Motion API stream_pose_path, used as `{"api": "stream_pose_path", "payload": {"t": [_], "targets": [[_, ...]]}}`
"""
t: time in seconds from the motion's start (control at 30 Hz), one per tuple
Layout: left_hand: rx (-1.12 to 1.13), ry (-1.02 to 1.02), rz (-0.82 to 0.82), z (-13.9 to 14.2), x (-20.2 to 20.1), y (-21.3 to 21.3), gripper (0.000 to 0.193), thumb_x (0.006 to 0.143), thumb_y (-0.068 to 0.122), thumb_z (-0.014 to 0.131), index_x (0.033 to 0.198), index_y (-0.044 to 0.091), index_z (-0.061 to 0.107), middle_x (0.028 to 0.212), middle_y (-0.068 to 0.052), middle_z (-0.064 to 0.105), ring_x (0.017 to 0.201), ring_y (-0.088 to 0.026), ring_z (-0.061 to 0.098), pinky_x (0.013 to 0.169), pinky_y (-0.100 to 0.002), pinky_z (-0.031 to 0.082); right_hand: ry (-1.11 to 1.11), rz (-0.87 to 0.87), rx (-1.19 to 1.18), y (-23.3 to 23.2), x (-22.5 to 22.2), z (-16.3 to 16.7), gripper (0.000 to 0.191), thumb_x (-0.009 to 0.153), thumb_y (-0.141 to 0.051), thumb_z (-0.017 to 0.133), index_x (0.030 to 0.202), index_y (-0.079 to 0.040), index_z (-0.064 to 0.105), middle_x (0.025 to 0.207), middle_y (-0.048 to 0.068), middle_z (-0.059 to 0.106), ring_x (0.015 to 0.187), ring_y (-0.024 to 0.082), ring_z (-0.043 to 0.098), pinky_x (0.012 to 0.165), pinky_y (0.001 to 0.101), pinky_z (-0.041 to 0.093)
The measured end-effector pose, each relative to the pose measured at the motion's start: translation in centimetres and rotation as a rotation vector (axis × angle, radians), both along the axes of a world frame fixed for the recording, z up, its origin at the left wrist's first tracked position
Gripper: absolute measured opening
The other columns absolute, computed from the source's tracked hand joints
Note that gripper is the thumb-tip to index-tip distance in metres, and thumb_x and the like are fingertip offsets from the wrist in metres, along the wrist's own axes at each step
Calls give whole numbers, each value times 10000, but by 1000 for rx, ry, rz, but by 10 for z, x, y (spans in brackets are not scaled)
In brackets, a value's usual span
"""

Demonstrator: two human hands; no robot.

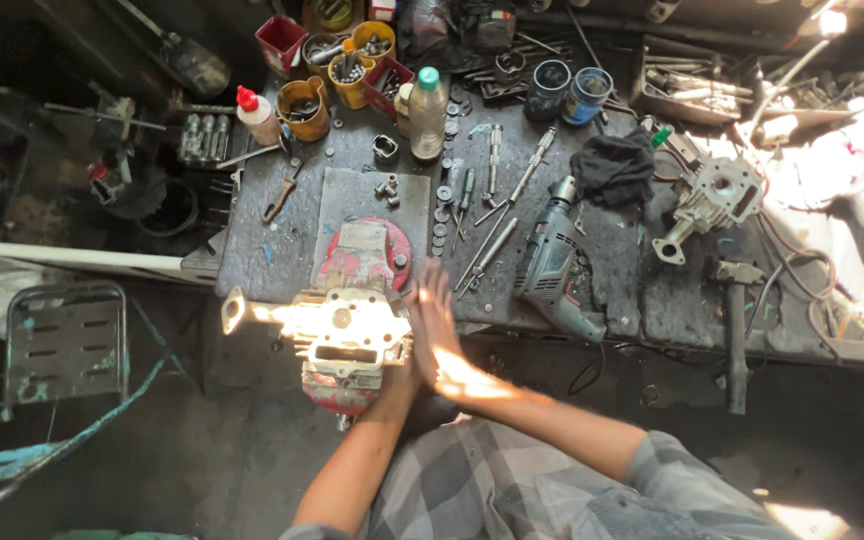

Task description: The person works at a cluttered workbench where an engine cylinder head is clamped in a vise. They pick up a corded die grinder and grind the surface and edges of the cylinder head for an extended period, then set the grinder down and handle the cylinder head with both hands.

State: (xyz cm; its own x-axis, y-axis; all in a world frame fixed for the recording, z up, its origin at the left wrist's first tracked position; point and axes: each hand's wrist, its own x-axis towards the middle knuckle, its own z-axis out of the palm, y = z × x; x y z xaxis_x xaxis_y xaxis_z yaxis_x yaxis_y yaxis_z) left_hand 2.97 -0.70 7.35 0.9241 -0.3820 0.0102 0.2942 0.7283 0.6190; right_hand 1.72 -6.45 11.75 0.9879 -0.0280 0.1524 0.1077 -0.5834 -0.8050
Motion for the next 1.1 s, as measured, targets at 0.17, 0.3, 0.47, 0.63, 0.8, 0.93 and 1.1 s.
{"api": "stream_pose_path", "payload": {"t": [0.17,0.3,0.47,0.63,0.8,0.93,1.1], "targets": [[-83,-55,170,26,-7,-7,708,1094,527,253,1657,119,118,1738,-98,131,1601,-243,160,1311,-432,106,115,22,-205,-2,9,0,645,1100,-354,227,1640,-11,143,1720,239,-26,1592,447,-102,1282,539,-56],[-87,299,19,32,-38,1,688,1072,486,300,1642,126,161,1714,-94,167,1566,-265,193,1286,-446,139,48,-70,-122,-10,47,-7,670,1104,-377,259,1621,22,105,1703,265,-68,1586,447,-97,1272,540,-67],[122,48,55,23,-7,14,693,1049,481,280,1644,161,121,1710,-45,179,1575,-229,197,1272,-442,165,-29,106,132,3,0,-6,749,1046,-365,263,1643,29,38,1703,271,-125,1557,440,-148,1229,547,-101],[-713,502,55,16,-21,6,720,1089,456,289,1645,39,103,1710,-147,111,1551,-314,119,1243,-470,86,129,-1,-62,0,24,-17,672,1076,-346,257,1640,-21,90,1725,218,-67,1594,394,-108,1251,548,-89],[-125,347,35,27,-32,9,712,1088,428,288,1643,35,78,1712,-137,80,1553,-312,86,1238,-482,57,-21,-110,-70,-8,48,-28,623,1109,-330,295,1633,-21,159,1720,237,-28,1593,400,-87,1272,556,-65],[-97,96,8,42,4,14,707,1087,406,288,1642,32,58,1713,-129,56,1555,-310,60,1234,-490,33,-183,97,49,3,-3,-31,588,1147,-318,227,1649,-13,190,1736,265,-16,1621,416,-89,1323,535,-45],[-1277,704,56,45,-21,0,702,1086,378,287,1640,29,34,1715,-120,26,1558,-308,27,1230,-502,4,166,-61,-40,1,22,-26,650,1087,-369,281,1620,-11,182,1707,239,22,1582,390,-71,1256,491,-57]]}}
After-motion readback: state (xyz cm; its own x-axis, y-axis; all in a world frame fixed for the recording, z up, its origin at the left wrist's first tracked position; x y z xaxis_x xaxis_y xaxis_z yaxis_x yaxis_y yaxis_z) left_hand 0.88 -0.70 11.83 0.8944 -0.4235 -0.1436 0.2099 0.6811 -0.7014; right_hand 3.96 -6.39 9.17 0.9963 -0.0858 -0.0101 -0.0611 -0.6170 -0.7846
